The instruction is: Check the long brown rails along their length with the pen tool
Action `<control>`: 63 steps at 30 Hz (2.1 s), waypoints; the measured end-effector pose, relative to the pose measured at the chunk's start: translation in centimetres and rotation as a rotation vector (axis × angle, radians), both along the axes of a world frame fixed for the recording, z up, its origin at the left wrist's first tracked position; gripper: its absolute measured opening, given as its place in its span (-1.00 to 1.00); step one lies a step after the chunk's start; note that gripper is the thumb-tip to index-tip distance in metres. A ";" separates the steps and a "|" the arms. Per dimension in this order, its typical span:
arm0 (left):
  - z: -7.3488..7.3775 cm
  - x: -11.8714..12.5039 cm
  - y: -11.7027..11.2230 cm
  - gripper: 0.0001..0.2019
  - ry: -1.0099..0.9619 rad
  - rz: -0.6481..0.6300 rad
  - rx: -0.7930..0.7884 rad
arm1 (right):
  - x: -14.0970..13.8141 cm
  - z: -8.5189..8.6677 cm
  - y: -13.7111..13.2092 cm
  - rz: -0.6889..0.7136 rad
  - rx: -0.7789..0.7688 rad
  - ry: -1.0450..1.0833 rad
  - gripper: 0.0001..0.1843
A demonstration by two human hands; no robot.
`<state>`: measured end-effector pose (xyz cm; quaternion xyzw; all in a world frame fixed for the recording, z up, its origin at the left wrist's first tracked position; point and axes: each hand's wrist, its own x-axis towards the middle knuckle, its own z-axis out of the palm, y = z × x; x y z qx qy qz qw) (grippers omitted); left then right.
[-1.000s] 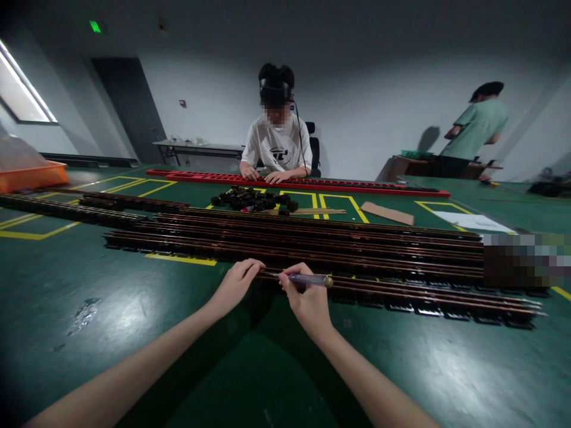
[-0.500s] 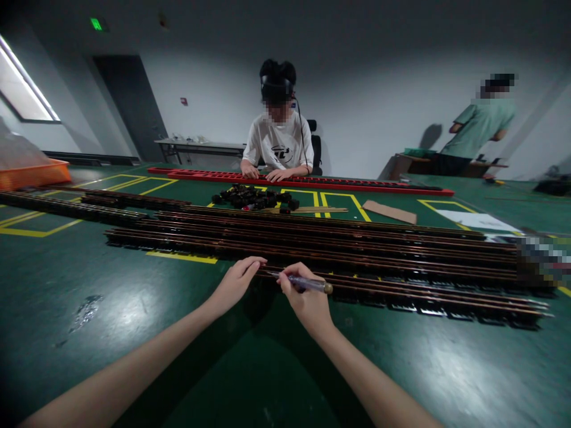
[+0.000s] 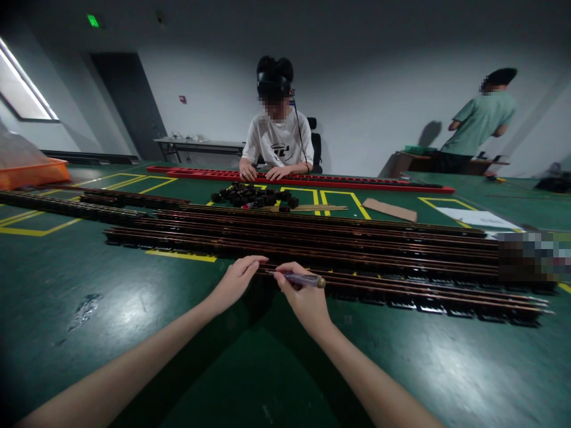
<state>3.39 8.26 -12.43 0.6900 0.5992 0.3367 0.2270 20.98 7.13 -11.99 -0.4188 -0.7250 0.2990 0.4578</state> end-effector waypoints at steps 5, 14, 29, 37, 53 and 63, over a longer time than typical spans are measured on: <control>0.0 0.1 0.0 -0.68 0.019 -0.003 0.006 | -0.1 0.1 0.0 -0.020 0.028 0.009 -0.79; 0.4 0.1 -0.3 -0.69 0.033 0.003 -0.027 | -0.2 0.5 -0.3 -0.065 0.028 0.112 -0.77; 0.3 -0.1 -0.3 -0.64 -0.195 -0.001 -0.033 | -0.1 0.1 0.0 -0.019 -0.043 0.135 -0.73; 0.6 0.3 -0.9 -0.60 0.043 -0.091 -0.016 | -0.3 -0.1 0.2 -0.023 -0.070 0.234 -0.74; -0.4 0.3 -0.7 -0.64 0.265 -0.097 0.138 | -0.4 -0.1 0.1 -0.059 -0.054 0.280 -0.77; -0.3 0.5 -0.8 -0.61 0.379 -0.027 0.164 | -0.5 0.1 -0.1 0.009 -0.079 0.242 -0.77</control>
